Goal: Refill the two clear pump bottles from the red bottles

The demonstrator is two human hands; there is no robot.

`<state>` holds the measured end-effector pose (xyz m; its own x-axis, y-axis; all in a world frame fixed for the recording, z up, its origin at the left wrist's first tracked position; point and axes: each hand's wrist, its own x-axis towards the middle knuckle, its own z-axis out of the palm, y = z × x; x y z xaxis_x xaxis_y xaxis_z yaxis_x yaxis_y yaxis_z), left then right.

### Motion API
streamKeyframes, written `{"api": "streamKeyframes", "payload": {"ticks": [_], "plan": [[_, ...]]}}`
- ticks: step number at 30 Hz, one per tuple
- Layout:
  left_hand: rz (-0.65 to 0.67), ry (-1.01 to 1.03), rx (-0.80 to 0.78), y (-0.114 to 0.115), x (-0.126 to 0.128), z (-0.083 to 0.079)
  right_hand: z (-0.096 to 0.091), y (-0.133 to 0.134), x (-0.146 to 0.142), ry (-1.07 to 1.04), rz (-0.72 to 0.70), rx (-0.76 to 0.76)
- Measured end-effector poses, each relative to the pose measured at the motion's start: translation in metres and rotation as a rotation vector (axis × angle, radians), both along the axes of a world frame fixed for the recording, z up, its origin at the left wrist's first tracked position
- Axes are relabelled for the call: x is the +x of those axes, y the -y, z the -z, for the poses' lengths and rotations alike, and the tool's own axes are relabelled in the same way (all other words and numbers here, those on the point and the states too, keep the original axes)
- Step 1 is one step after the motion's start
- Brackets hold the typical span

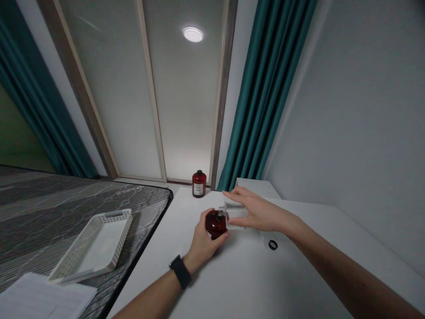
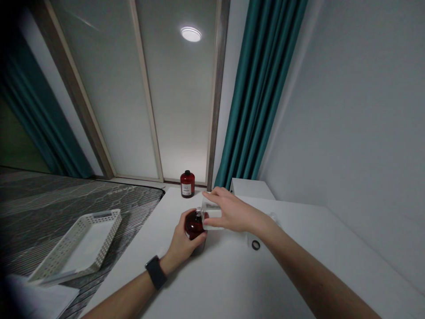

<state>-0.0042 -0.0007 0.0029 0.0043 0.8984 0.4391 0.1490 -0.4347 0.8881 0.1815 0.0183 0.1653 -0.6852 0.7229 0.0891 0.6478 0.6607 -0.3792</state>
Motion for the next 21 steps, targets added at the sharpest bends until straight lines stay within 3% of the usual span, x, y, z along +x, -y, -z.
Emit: {"api": "streamKeyframes", "payload": {"ticks": [21], "plan": [[0.002,0.028,-0.01,0.0009,0.001,-0.0028,-0.0022,-0.0036,-0.001,0.0,-0.026,0.029]]}}
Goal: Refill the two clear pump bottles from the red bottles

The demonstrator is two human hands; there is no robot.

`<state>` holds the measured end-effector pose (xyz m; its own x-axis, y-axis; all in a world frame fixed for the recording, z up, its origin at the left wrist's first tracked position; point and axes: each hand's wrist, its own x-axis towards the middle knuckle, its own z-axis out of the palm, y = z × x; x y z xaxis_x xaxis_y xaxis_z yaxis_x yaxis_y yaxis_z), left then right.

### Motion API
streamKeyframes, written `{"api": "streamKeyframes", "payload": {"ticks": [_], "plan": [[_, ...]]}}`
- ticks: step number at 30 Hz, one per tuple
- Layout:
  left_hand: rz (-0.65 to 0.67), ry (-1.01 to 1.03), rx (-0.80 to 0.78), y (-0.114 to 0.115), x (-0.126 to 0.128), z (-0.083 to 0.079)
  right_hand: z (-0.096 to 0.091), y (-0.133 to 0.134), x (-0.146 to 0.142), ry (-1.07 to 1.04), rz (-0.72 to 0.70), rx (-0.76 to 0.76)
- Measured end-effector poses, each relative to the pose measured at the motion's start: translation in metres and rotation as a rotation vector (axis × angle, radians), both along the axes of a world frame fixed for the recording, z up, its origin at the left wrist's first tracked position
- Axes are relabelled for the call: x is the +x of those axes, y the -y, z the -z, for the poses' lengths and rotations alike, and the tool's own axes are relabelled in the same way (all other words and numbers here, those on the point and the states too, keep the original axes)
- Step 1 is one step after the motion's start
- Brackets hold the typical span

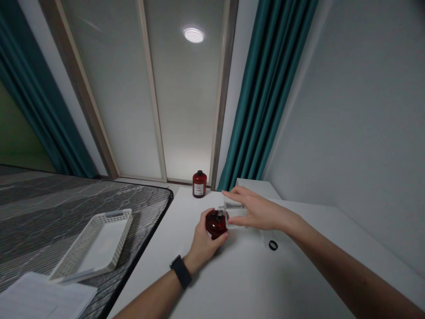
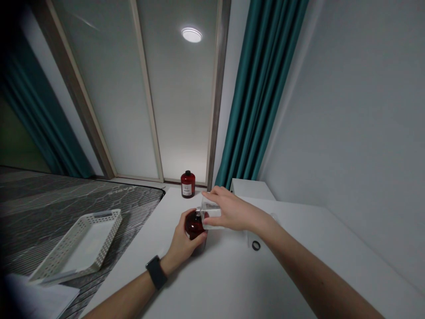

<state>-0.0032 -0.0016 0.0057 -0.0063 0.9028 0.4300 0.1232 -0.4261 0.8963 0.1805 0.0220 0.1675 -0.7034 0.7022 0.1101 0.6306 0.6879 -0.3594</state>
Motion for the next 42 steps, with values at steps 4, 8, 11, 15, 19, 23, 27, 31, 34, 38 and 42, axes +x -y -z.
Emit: {"api": "streamKeyframes", "payload": {"ticks": [4,8,11,15,19,23,27,31,34,38,42], "plan": [[0.003,0.015,0.0,-0.0005,0.0003,0.0011,-0.0006,-0.0008,-0.0003,0.003,-0.01,0.013],[0.002,0.012,-0.002,-0.0007,0.0003,0.0012,-0.0021,-0.001,-0.0006,0.013,-0.003,0.003],[0.002,0.01,-0.001,-0.0007,0.0003,0.0011,-0.0026,-0.0014,-0.0008,0.008,-0.006,-0.002],[0.004,0.004,-0.001,-0.001,0.0002,0.0025,-0.003,-0.0022,-0.001,0.005,-0.021,-0.002],[-0.002,0.002,-0.002,-0.0004,0.0002,0.0018,-0.0047,-0.0023,-0.0013,0.025,-0.019,-0.008],[-0.004,0.003,-0.002,0.0007,0.0002,-0.001,-0.0055,-0.0025,-0.0011,0.028,-0.024,-0.007],[-0.007,0.004,0.005,0.0004,0.0,-0.0006,-0.0051,-0.0032,-0.001,0.023,-0.026,-0.01],[-0.014,0.002,0.013,-0.0009,-0.0001,0.002,-0.0057,-0.0038,-0.0021,0.036,-0.026,-0.014],[-0.022,-0.005,0.023,-0.0006,0.0001,0.0026,-0.0064,-0.0043,-0.0026,0.047,-0.029,-0.015],[-0.012,-0.002,0.016,0.0007,0.0005,0.0016,-0.0073,-0.0045,-0.0022,0.044,-0.035,-0.018],[-0.016,0.004,0.005,0.0011,0.0009,-0.0001,-0.0092,-0.0037,-0.0023,0.05,-0.028,-0.025]]}}
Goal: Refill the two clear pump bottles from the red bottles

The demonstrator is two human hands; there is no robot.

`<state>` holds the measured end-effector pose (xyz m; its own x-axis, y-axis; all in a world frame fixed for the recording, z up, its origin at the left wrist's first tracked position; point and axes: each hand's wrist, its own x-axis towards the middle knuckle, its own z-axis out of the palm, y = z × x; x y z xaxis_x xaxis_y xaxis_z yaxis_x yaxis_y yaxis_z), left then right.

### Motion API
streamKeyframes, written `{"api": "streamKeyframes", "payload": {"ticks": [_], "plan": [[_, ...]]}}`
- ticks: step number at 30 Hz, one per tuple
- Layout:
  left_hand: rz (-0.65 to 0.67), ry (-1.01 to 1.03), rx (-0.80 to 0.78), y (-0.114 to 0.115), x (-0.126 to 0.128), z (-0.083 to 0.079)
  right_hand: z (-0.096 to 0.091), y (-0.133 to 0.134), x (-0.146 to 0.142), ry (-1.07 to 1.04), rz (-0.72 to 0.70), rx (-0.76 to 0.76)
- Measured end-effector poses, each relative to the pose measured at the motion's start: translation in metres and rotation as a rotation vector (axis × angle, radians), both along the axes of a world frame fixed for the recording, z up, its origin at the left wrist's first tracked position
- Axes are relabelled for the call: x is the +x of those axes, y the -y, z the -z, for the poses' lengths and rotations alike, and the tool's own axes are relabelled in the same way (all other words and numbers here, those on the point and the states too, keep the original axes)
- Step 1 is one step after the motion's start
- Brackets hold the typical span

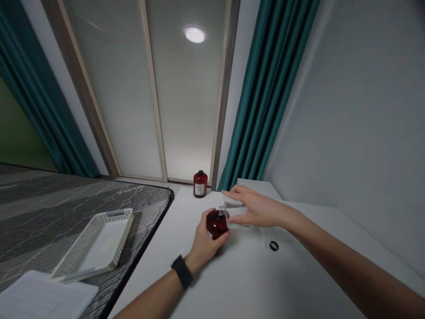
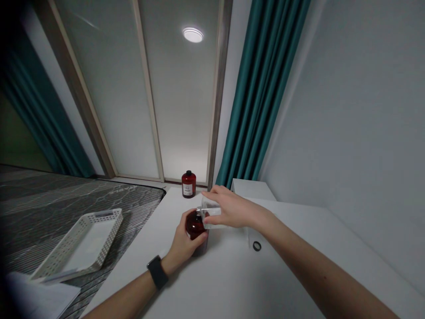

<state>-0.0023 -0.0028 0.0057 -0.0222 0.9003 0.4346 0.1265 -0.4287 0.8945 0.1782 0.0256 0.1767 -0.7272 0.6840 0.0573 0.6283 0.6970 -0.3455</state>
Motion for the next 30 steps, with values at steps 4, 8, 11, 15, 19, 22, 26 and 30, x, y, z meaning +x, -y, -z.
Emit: {"api": "streamKeyframes", "payload": {"ticks": [4,8,11,15,19,22,26,30], "plan": [[-0.001,0.003,-0.003,0.0001,0.0003,-0.0011,-0.001,0.0,-0.0002,0.002,-0.003,-0.007],[-0.001,0.0,0.012,-0.0004,0.0003,-0.0009,-0.0005,-0.0009,0.0001,0.012,-0.003,-0.01],[0.001,-0.006,0.004,-0.0008,0.0,-0.0004,-0.0005,-0.0012,0.0002,0.014,-0.003,-0.005],[0.015,-0.005,-0.002,-0.001,-0.0005,-0.0006,-0.0015,-0.0009,0.0001,0.022,-0.002,-0.006],[0.019,-0.001,-0.013,-0.0002,-0.0004,-0.002,-0.0012,-0.0012,0.0005,0.026,-0.002,-0.003],[0.015,-0.006,-0.011,0.0007,-0.0002,-0.0031,0.0003,-0.0023,0.0015,0.011,-0.018,0.016],[0.009,-0.013,-0.015,0.0013,-0.0002,-0.0035,0.001,-0.0031,0.0026,0.013,-0.019,0.014],[0.017,-0.013,-0.002,0.0003,-0.0004,-0.0016,-0.0003,-0.0029,0.0027,0.019,-0.02,0.008]]}}
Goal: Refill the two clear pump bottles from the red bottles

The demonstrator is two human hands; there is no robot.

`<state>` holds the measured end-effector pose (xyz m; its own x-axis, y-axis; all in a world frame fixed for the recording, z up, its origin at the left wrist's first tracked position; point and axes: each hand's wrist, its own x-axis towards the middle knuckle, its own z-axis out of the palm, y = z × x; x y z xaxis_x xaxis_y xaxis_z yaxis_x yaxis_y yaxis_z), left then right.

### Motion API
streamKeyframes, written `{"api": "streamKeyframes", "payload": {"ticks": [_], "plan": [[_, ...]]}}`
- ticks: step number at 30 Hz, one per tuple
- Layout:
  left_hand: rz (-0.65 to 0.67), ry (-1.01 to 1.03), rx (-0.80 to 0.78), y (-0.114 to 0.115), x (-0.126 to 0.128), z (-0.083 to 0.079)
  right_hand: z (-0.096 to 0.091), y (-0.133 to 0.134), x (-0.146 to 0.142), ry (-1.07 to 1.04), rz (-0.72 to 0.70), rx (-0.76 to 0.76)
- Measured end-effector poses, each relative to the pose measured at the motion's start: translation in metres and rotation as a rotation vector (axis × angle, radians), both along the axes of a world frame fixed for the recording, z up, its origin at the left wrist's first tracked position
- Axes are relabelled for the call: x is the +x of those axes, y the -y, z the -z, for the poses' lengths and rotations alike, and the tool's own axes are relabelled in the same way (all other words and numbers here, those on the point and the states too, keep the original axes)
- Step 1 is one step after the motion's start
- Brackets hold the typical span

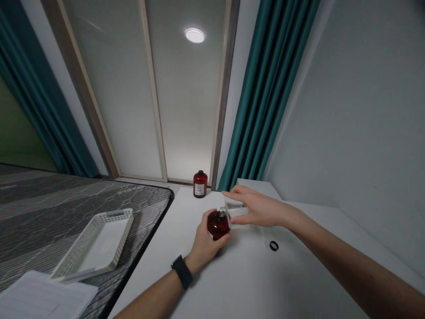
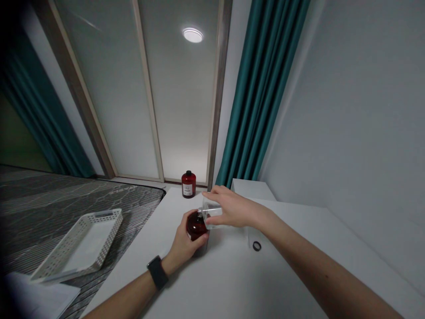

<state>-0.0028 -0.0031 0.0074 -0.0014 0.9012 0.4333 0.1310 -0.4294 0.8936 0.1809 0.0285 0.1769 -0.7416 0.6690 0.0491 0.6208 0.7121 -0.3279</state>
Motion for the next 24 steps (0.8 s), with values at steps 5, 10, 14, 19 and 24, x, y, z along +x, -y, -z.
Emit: {"api": "streamKeyframes", "payload": {"ticks": [5,10,14,19,24], "plan": [[0.009,0.0,-0.001,-0.0012,-0.0003,0.0019,-0.0008,0.0,0.0004,0.012,-0.003,-0.008],[0.017,-0.004,0.001,-0.0008,-0.0001,0.0026,-0.0012,-0.0002,0.0007,0.004,-0.011,-0.007],[0.015,-0.004,-0.001,-0.0009,0.0003,0.0033,-0.0019,-0.0003,0.0003,0.004,-0.021,-0.001],[0.021,-0.007,-0.01,-0.0004,0.0005,0.0041,-0.0017,-0.0009,0.0002,0.008,-0.023,0.0],[0.025,-0.012,-0.012,-0.0003,0.0004,0.0031,-0.0014,-0.0014,0.001,0.011,-0.03,-0.005]]}}
